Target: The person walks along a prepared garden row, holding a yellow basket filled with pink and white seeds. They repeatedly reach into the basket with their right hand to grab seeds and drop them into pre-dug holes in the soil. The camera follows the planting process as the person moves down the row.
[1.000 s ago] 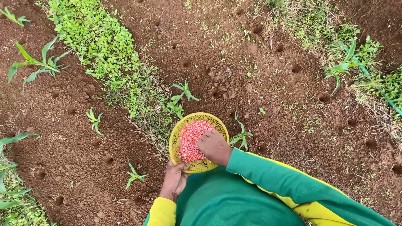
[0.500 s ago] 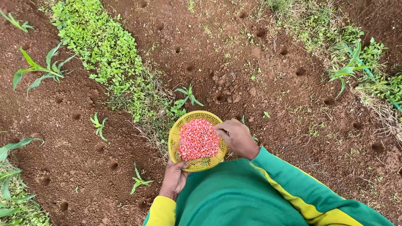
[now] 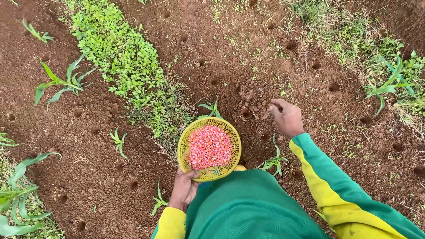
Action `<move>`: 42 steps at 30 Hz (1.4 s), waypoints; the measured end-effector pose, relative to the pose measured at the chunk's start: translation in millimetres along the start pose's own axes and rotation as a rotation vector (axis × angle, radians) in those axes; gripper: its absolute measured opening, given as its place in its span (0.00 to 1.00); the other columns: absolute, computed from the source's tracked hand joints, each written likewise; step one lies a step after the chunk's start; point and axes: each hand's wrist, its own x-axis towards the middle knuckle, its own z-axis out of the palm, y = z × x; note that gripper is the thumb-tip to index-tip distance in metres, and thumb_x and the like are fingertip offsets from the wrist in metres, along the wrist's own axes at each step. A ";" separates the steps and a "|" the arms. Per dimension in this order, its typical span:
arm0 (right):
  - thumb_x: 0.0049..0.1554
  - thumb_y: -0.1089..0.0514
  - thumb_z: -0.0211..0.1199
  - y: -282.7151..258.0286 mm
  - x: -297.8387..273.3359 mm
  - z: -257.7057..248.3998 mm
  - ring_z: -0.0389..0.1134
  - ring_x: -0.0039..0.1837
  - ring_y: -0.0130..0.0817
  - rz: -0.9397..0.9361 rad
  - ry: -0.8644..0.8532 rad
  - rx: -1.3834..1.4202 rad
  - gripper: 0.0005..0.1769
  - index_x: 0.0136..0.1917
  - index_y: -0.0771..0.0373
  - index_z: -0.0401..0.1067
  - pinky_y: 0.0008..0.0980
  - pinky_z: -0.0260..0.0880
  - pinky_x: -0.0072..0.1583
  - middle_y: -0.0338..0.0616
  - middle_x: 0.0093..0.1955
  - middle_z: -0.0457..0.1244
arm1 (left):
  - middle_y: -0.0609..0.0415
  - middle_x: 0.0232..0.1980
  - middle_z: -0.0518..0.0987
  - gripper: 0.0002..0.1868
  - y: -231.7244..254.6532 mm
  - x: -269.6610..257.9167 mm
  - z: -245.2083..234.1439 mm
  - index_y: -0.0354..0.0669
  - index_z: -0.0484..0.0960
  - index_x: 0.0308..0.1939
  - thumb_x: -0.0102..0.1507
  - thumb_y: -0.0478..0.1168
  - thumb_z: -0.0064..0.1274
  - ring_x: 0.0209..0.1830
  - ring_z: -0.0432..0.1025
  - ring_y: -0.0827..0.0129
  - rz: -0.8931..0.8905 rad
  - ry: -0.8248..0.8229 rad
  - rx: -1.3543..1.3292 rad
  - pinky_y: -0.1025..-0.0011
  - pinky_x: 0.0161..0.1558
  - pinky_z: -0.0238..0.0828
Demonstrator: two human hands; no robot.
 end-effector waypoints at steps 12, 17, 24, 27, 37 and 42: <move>0.56 0.59 0.60 -142.1 -49.2 141.6 0.66 0.45 0.39 -0.874 -0.259 -0.473 0.08 0.50 0.58 0.70 0.41 0.65 0.52 0.43 0.40 0.67 | 0.40 0.53 0.71 0.39 66.4 28.6 20.6 0.43 0.63 0.69 0.54 0.14 0.38 0.47 0.72 0.53 -0.044 -0.020 0.038 0.62 0.39 0.79; 0.57 0.63 0.57 -162.1 -34.3 171.7 0.62 0.44 0.42 -0.975 -0.167 -0.617 0.05 0.39 0.57 0.69 0.44 0.63 0.46 0.46 0.37 0.65 | 0.37 0.49 0.72 0.31 91.3 39.0 17.9 0.38 0.64 0.62 0.56 0.14 0.38 0.47 0.73 0.49 -0.056 0.036 0.018 0.58 0.43 0.79; 0.58 0.68 0.54 -205.6 -8.6 175.1 0.60 0.39 0.36 -1.071 -0.150 -0.501 0.11 0.36 0.56 0.67 0.40 0.62 0.47 0.40 0.33 0.60 | 0.38 0.53 0.71 0.33 127.3 48.4 8.3 0.40 0.65 0.60 0.53 0.13 0.38 0.48 0.71 0.50 0.021 0.073 0.002 0.59 0.40 0.78; 0.63 0.59 0.54 -224.3 1.3 171.6 0.60 0.42 0.36 -1.072 -0.091 -0.434 0.10 0.39 0.55 0.71 0.40 0.62 0.48 0.39 0.36 0.60 | 0.42 0.51 0.72 0.39 138.7 62.2 0.2 0.41 0.68 0.65 0.51 0.12 0.38 0.40 0.70 0.58 0.080 0.062 0.022 0.66 0.30 0.75; 0.63 0.53 0.60 -224.8 -4.6 149.1 0.66 0.48 0.31 -0.736 -0.030 0.041 0.08 0.49 0.55 0.77 0.34 0.66 0.51 0.39 0.48 0.70 | 0.44 0.51 0.68 0.43 149.8 66.6 -37.0 0.48 0.62 0.71 0.54 0.13 0.38 0.34 0.69 0.63 0.038 0.036 -0.049 0.72 0.28 0.74; 0.61 0.51 0.63 -167.2 23.9 130.2 0.66 0.49 0.32 -0.395 0.026 0.010 0.07 0.48 0.53 0.79 0.37 0.66 0.50 0.37 0.48 0.72 | 0.45 0.46 0.70 0.38 152.2 68.7 -52.2 0.43 0.65 0.66 0.55 0.13 0.41 0.33 0.70 0.62 0.034 0.060 -0.060 0.69 0.29 0.76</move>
